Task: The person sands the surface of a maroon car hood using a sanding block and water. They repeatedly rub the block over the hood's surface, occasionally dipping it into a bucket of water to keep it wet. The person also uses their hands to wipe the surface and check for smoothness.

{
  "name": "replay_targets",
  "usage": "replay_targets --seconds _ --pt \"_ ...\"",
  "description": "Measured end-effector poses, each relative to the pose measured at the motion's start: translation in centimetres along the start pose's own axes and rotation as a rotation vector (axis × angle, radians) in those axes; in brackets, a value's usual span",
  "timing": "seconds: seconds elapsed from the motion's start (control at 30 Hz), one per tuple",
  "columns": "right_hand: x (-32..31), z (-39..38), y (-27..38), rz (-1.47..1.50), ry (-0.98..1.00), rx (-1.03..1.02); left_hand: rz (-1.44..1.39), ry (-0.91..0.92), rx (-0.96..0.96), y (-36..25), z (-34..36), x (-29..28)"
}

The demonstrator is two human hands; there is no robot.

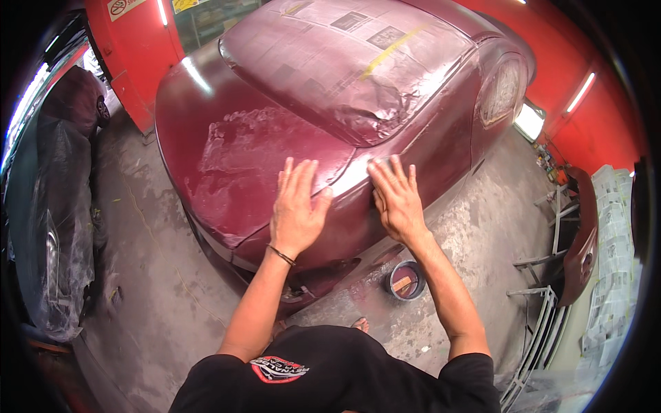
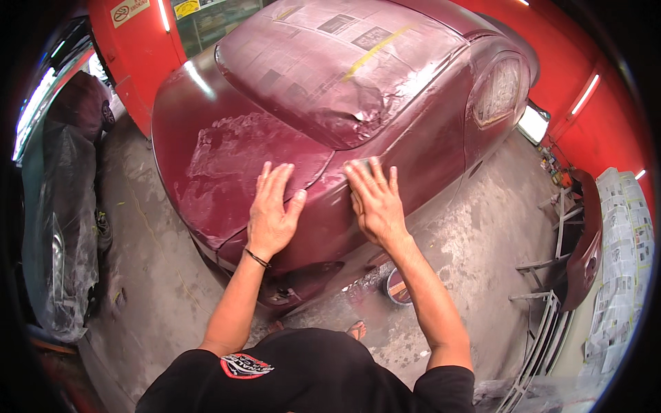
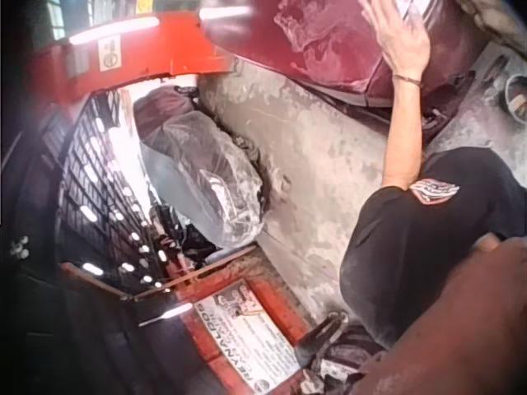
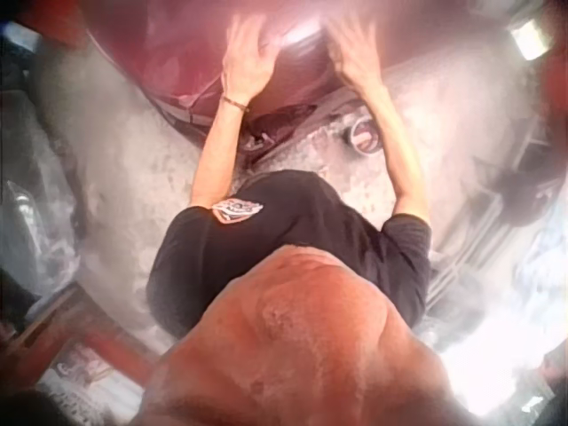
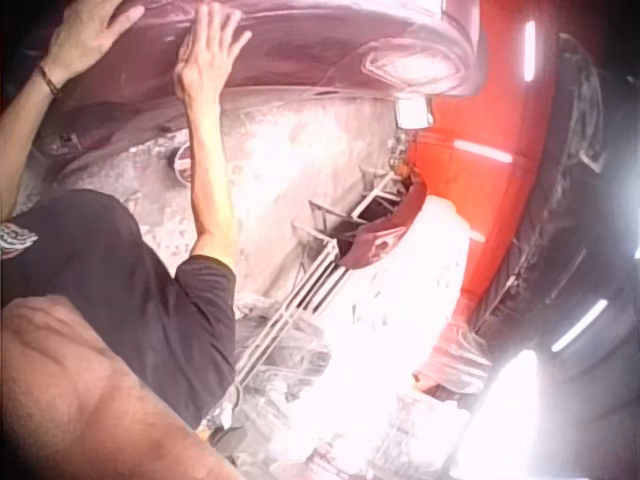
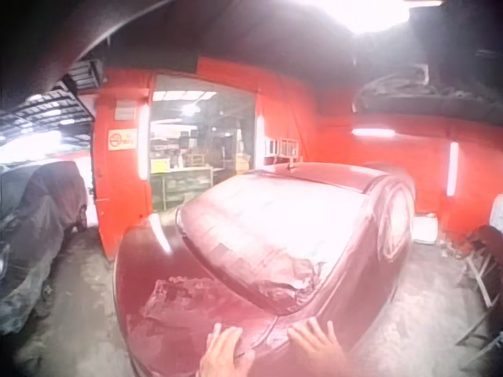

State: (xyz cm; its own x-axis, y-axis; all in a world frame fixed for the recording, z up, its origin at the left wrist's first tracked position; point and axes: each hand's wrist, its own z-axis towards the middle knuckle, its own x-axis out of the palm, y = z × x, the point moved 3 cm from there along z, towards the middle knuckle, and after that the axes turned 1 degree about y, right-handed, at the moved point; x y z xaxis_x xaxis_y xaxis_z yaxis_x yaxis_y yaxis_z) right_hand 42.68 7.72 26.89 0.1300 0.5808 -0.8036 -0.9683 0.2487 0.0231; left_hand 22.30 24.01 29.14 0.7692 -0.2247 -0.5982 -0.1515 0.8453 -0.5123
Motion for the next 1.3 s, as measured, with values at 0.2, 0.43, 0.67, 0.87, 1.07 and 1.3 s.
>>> replay_targets --seconds 0.2,0.43,0.67,0.87,1.07,1.3 --pt "-6.9 7.4 -17.5 -0.397 0.050 -0.198 0.226 -0.099 -0.012 -1.2 -0.5 0.4" --pt "-3.3 4.9 -11.2 -0.264 0.046 -0.192 0.344 -0.137 -0.037 -1.3 -0.8 0.2" --pt "-7.9 8.7 -19.9 -0.417 0.077 -0.137 0.328 -0.130 -0.020 -1.9 -0.5 0.9" --pt "-3.3 6.0 -14.0 -0.306 0.035 -0.156 0.306 -0.177 -0.036 -2.0 -0.4 0.2" --pt "-5.1 5.1 -7.7 -0.164 0.213 -0.319 0.287 -0.152 -0.040 -1.2 -0.8 0.4" --pt "-4.4 5.6 -11.8 -0.366 0.151 -0.092 0.206 -0.166 -0.049 -1.4 -0.6 0.6"
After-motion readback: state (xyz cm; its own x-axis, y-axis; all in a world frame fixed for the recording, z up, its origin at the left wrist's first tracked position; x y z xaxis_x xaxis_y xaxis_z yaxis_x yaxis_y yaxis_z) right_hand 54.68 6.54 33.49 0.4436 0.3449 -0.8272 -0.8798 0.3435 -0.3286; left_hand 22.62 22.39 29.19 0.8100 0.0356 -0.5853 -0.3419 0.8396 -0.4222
